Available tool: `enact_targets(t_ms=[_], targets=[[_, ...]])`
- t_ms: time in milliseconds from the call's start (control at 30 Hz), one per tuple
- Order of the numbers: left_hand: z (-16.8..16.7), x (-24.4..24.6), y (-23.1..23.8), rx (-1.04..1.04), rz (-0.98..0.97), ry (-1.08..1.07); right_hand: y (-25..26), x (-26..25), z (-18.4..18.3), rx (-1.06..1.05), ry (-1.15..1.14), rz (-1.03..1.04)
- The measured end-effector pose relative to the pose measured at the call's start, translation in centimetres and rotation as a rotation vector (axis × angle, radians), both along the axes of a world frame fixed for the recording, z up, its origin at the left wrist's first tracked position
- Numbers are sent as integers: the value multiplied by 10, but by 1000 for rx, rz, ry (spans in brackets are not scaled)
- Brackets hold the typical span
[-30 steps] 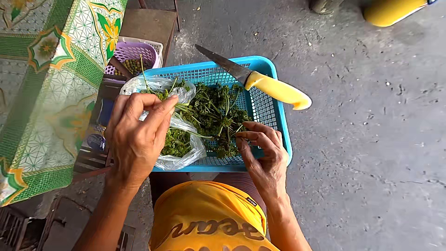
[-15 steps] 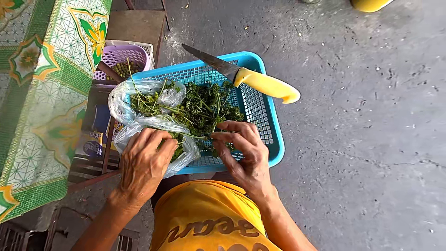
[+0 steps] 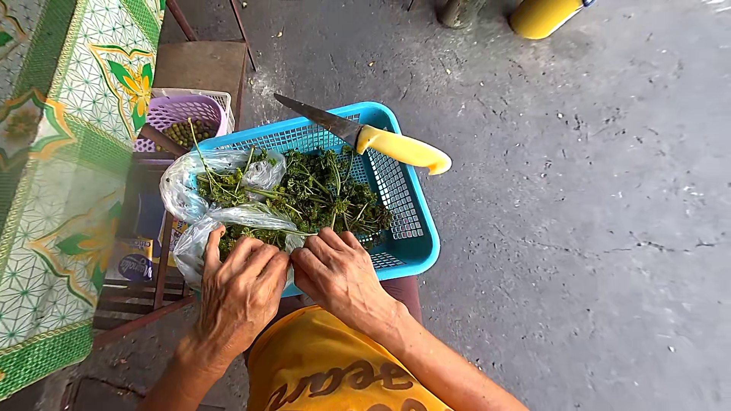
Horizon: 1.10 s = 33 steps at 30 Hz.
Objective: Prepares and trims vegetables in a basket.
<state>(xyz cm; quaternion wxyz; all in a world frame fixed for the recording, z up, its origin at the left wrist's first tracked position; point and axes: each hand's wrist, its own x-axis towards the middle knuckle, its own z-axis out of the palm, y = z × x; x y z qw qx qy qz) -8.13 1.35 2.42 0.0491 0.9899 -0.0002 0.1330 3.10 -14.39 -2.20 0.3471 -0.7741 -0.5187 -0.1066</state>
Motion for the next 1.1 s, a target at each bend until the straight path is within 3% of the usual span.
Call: enact_targets(t_ms=[133,233,300,367,467,533,600,700,800,967,1100], targets=[[3,0,-9,-80,45,-178,9,-8,1,222,338,-10],[5,3,-15,-117,68,-271,16,-9,8,382,755,-9],[10,3,-13,-112,74,-318,12,-1,14,409,864,-9],[23,4,-7,-68,94,-349,-3,16,15,273,687,-53],[39,5,3,0,103,-330,-37,45,9,-108,379,-139],[27,6,8,5,55,-196,-53,58,1,-308,355,-167],[0,1,12,6,-2,93,-60,65,0,-427,389,-187],[-19,-5,16,-31,-104,416,-64,72,6,-501,404,-211],[7,-1,22,-85,-127,377,-68,80,4,-512,414,-208],[49,45,21,-22,-167,122,-38,100,10,-469,356,-275],[18,77,21,62,-240,258,10,108,11,-615,279,-337]])
